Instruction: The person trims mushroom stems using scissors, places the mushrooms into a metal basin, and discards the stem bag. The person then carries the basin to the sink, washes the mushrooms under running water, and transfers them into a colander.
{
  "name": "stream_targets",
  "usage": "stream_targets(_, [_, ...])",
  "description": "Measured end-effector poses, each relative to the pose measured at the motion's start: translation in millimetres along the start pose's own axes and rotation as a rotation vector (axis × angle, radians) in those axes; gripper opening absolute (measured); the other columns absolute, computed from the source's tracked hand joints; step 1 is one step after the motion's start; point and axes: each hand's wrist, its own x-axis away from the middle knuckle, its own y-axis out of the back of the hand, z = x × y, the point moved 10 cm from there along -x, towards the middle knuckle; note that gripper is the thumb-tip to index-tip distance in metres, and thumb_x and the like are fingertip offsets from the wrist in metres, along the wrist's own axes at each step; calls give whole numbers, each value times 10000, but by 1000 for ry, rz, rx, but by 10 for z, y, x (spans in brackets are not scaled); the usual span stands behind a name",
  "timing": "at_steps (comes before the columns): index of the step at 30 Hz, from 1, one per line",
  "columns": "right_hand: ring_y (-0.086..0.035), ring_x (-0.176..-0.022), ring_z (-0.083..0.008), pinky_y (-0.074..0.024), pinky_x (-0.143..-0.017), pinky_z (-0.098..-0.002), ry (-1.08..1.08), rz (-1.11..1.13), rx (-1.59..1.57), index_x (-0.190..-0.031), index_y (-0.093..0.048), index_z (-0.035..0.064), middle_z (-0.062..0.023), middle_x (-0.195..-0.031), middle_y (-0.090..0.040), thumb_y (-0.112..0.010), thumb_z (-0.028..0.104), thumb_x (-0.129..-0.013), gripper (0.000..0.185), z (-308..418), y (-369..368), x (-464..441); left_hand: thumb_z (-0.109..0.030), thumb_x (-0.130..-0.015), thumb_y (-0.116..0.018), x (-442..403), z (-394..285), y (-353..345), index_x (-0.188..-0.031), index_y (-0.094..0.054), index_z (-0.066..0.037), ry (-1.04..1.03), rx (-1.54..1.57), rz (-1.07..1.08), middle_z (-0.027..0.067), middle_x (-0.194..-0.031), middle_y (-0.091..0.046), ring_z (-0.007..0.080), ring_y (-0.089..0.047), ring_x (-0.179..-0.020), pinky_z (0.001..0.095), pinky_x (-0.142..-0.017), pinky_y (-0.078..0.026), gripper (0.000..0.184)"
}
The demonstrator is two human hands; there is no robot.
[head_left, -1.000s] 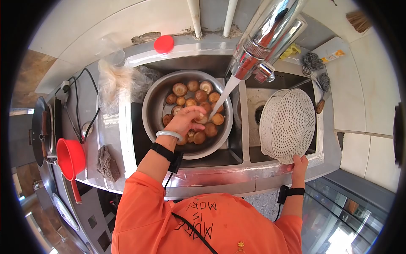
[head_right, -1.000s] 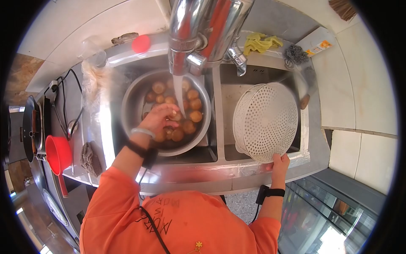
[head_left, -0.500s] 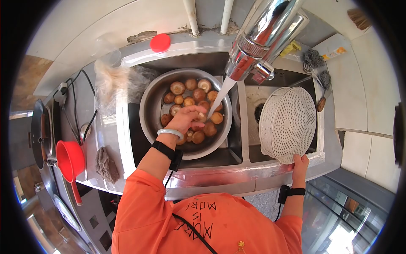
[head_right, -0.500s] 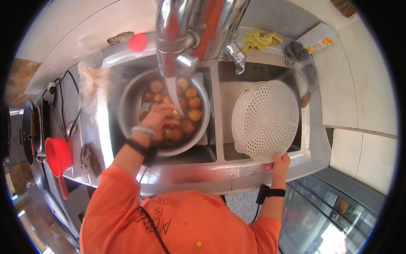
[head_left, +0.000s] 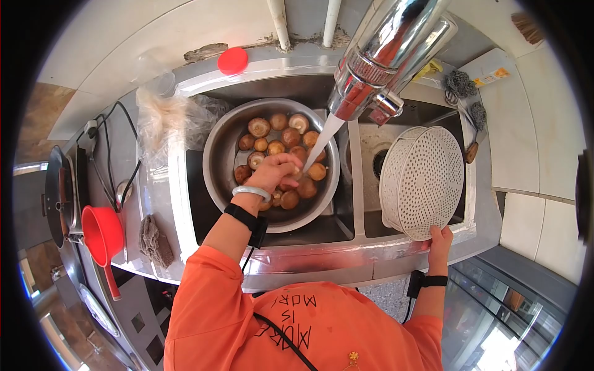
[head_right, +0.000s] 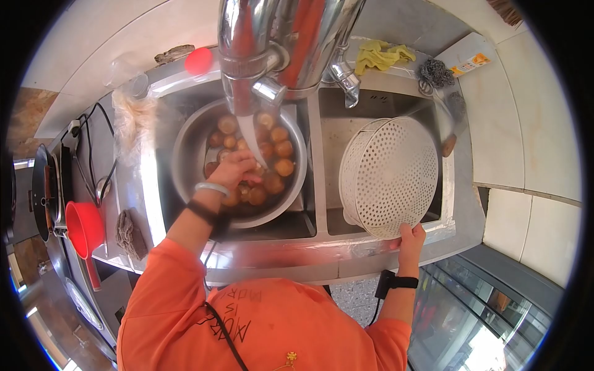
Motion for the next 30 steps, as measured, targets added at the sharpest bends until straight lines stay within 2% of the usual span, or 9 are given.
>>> stream_targets(11, [-410, -347, -82, -311, -316, -201, 3, 1, 4, -830, -530, -23, -70, -630, -572, -483, 149, -778, 186, -11, 7, -5, -59, -777, -526, -76, -4, -9, -948, -575, -23, -10, -195, -42, 38, -855, -537, 109, -545, -780, 231, -647, -498, 182])
stream_targets(14, [-411, -350, -81, -313, -318, -201, 2, -8, 4, -831, -531, -23, -69, -626, -571, -484, 153, -777, 190, -4, 8, -5, -114, -718, -610, -287, 111, -9, -1030, -556, -71, 156, -454, 35, 101, -1017, -515, 188, -545, -876, 277, -703, -485, 319])
stream_targets(16, [-411, -351, -82, -314, -320, -202, -2, 0, -5, -831, -531, -24, -69, -622, -570, -487, 157, -775, 194, -15, 8, -5, -214, -640, -684, -383, -330, -197, -1134, -509, -152, -527, -1383, -214, 166, -1240, -385, 317, -464, -1057, 405, -775, -458, 528])
stream_targets(17, [-411, -351, -82, -314, -320, -202, -2, -1, -2, -831, -531, -24, -69, -622, -570, -487, 157, -775, 194, -8, 7, 0, -315, -594, -703, -409, -374, -295, -1220, -437, -208, -438, -1503, -278, 191, -1360, -219, 410, -327, -1174, 551, -829, -389, 689])
stream_targets(22, [-411, -350, -83, -316, -322, -201, -13, -10, -6, -845, -533, -32, -71, -622, -570, -486, 157, -772, 208, -4, 8, 5, -345, -631, -648, -632, 87, -476, -1217, -448, -195, -263, -1811, -345, 216, -1277, -339, 443, -423, -1040, 554, -883, -361, 637])
stream_targets(24, [-415, -353, -84, -317, -322, -201, -14, -11, -9, -848, -533, -33, -72, -626, -570, -484, 153, -770, 208, 8, 16, -11, -311, -691, -605, -975, 779, -148, -1224, -413, -171, -264, -1652, -175, 167, -1205, -384, 366, -357, -1173, 638, -785, -365, 584])
stream_targets(26, [-418, -356, -85, -318, -323, -201, -27, -17, -23, -852, -533, -35, -74, -629, -571, -482, 148, -769, 207, -11, 1, 24, -261, -717, -579, -1004, 878, 125, -1105, -512, -149, -395, -1726, -242, 144, -1113, -430, 334, -463, -1074, 560, -781, -417, 409])
stream_targets(28, [-431, -364, -89, -315, -320, -203, -12, 6, -14, -854, -532, -34, -73, -633, -572, -476, 136, -760, 203, 79, -45, 37, -227, -724, -563, -806, 707, 279, -965, -590, -115, -165, -1714, -141, 150, -1137, -422, 308, -551, -928, 437, -748, -464, 267])
stream_targets(30, [-458, -381, -100, -339, -326, -208, -17, 19, -14, -881, -539, -43, -86, -670, -587, -471, 109, -756, 208, 48, -28, 16, -185, -730, -550, -845, 654, 481, -901, -599, -95, -267, -1672, -124, 136, -1044, -470, 265, -574, -801, 374, -663, -473, 199])
